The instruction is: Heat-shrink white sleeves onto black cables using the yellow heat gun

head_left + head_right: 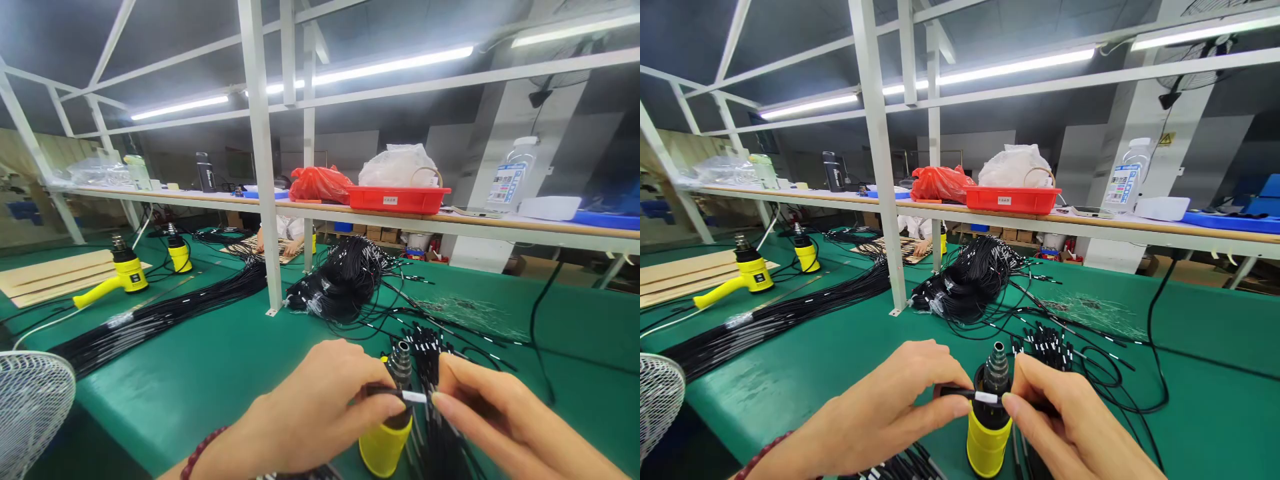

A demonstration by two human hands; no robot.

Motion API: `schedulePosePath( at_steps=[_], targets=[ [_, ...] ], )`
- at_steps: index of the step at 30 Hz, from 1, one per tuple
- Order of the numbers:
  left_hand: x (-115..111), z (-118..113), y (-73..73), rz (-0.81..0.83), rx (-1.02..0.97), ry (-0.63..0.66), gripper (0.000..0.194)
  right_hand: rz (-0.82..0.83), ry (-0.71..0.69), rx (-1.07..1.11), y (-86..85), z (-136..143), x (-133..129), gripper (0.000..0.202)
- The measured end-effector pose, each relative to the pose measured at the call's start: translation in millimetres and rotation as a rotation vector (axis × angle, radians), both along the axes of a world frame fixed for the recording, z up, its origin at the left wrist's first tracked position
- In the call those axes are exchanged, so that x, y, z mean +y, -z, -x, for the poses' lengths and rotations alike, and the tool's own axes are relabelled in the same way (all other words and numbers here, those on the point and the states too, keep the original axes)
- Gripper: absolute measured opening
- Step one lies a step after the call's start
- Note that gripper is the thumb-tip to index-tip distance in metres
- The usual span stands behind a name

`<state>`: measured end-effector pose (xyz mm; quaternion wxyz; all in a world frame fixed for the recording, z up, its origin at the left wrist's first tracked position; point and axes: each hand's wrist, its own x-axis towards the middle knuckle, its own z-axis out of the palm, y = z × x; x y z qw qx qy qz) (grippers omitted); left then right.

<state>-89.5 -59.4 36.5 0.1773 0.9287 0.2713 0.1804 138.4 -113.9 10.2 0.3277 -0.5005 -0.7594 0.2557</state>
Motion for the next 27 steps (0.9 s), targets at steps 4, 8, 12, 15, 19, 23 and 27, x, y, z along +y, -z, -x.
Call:
schedulePosePath(
  at_steps=[4,8,12,15,19,23,27],
  targets=[
    [10,-3,-0.2,0.047,0.016,-0.048,0.033,0.138,0.029,-0.010,-1.7,-7,8,0.041],
    [20,-9,4.7,0.232,-0.074,-0.090,0.036,0.130,0.057,0.026,0.4,-10,16,0.040],
    [29,-14,11.5,0.322,-0.203,-0.101,0.040,0.069,0.071,0.084,-1.4,-10,27,0.039],
    [35,-18,18.3,0.311,-0.240,-0.111,0.041,0.040,0.087,0.100,-1.1,-11,34,0.040],
    [43,-22,25.2,0.285,-0.265,-0.134,0.036,0.033,0.123,0.057,1.9,-15,41,0.039],
    [48,-26,26.8,0.307,-0.300,-0.143,0.031,0.038,0.123,0.023,4.5,-18,46,0.038],
    [54,-29,29.1,0.316,-0.305,-0.148,0.030,0.027,0.141,-0.005,6.8,-19,51,0.037]
  ],
)
